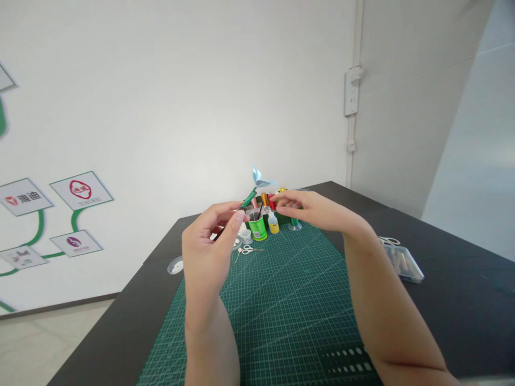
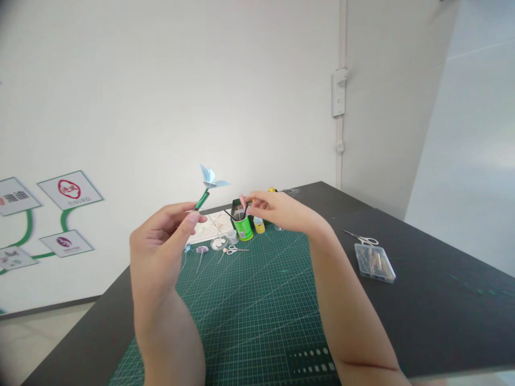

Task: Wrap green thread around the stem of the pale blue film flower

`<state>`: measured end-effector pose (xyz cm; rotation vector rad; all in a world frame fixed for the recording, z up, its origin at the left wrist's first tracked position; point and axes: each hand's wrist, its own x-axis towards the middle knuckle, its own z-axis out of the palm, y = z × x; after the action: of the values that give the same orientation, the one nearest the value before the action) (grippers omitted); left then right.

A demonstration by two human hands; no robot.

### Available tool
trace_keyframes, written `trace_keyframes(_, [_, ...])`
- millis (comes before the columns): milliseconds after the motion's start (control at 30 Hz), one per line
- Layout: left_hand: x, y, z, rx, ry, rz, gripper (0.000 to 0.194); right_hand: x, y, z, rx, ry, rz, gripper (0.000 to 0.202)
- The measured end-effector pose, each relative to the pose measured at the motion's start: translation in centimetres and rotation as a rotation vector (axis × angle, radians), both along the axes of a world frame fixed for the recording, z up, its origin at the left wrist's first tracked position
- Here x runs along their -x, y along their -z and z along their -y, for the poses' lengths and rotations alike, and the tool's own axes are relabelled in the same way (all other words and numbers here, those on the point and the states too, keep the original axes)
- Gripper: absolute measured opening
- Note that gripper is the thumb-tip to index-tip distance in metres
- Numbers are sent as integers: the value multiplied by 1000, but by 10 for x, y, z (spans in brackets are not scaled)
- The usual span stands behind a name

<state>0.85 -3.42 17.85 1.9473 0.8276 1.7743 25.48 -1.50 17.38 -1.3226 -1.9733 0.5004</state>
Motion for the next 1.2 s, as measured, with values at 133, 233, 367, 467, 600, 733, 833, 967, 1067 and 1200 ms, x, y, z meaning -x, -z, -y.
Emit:
trace_keyframes(133, [-3, 0, 2, 22, 52, -29, 11, 39, -2, 25, -122, -500, -498, 50])
trace_keyframes(233, [-5, -1, 5, 14, 99, -47, 11, 60, -1, 40, -62, -586, -528, 40])
trace_keyframes(367, [-5, -2, 7, 19, 108, -29, 12, 75, -1, 48, -57, -347, -552, 30])
trace_keyframes(467, [-3, -2, 5, 11, 58, -19, 12, 78, -2, 48, -106, -217, -564, 21])
trace_keyframes(600, [-2, -2, 3, 8, 21, -20, 13, 79, -2, 48, -133, -138, -586, 12])
trace_keyframes(733, [-2, -2, 3, 19, 48, -6, 13, 80, -3, 49, -205, -110, -567, 18])
trace_keyframes(833, [-2, -2, 3, 6, 8, -7, 14, 79, -3, 49, -265, -25, -477, 19])
trace_keyframes(967, [-1, -4, 4, -10, -80, -26, 21, 78, -3, 53, -277, 42, -382, 21])
trace_keyframes(1067, [-2, -5, 4, 13, -117, -42, 30, 77, -4, 57, -279, 56, -341, 23])
trace_keyframes(1200, [-4, -4, 3, 4, -145, -123, 14, 74, -7, 63, -278, 52, -310, 22])
